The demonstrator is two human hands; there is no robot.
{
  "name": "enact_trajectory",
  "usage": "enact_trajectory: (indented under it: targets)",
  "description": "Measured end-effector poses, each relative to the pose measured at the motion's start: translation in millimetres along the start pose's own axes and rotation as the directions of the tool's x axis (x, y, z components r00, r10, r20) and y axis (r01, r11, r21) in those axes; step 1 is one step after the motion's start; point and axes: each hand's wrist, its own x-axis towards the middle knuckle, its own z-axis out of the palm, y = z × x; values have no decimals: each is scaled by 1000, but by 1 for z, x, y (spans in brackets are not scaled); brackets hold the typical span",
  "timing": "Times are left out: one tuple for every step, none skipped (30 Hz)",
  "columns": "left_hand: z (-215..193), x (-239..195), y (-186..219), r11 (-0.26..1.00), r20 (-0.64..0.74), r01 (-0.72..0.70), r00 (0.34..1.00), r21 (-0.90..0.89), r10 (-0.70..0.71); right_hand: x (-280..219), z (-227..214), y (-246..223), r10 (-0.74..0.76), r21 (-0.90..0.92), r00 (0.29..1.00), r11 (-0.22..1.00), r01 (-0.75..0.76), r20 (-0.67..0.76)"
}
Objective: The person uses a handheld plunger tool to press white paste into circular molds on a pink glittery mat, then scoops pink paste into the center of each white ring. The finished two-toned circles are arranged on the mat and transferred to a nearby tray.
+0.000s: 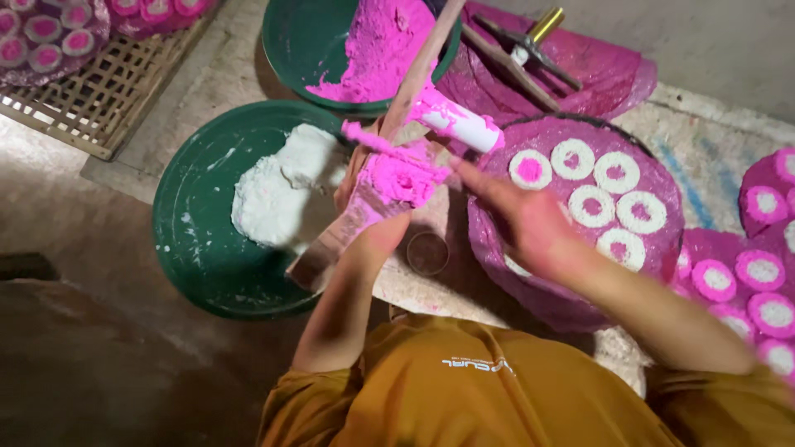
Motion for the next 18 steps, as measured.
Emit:
enact_trajectory:
  targets:
    - [3,4,-2,998,8,53,999,14,-53,-3,24,15,56,78,998,995,-55,-7]
    - [6,10,-5,994,14,106,994,28,-106,-12,45,30,112,155,994,982,-109,-8]
    - [9,14,-9,985,24,165,986,45,-166,-26,57,45,127,171,991,976,-133,40]
    - [10,17,-15,967,70,247,965,64,-251,-37,66,59,142,186,986,970,-157,89]
    - [11,22,-19,943,116,323,936,84,-331,-45,67,70,158,196,978,963,-183,136]
    - [13,26,-21,912,161,396,898,106,-408,-47,59,83,118,233,979,960,-155,167]
    - [14,29,-22,957,57,174,980,231,-192,-49,50,91,82,272,978,953,-133,191]
    - [15,29,-22,928,-16,-41,999,371,50,-46,41,97,46,311,976,944,-112,213]
    - [16,30,-20,827,-48,-233,953,512,298,-39,34,102,103,320,982,936,-149,156]
    - [17,26,-16,935,-30,-128,989,330,146,-33,30,104,161,332,982,925,-185,99]
    - [18,20,-10,990,17,0,1000,140,-3,-26,29,106,217,345,975,913,-218,42]
    - [19,17,-6,988,91,144,986,-46,-140,-21,34,106,174,274,985,946,-170,9]
    - [21,18,-1,960,164,279,947,-3,-275,-17,44,105,126,202,992,972,-119,-20]
    - [23,20,2,913,231,404,885,50,-404,-16,54,106,74,127,996,990,-68,-45]
    - [26,24,3,848,292,518,798,113,-527,-17,63,107,183,126,983,975,-183,13]
    - [28,30,1,906,211,386,884,176,-418,-19,73,109,289,119,955,948,-296,71]
    - [29,34,-4,933,141,257,944,251,-298,-23,81,111,390,104,910,908,-405,138]
    - [29,36,-10,934,82,129,983,332,-164,-27,88,116,287,138,950,943,-302,120]
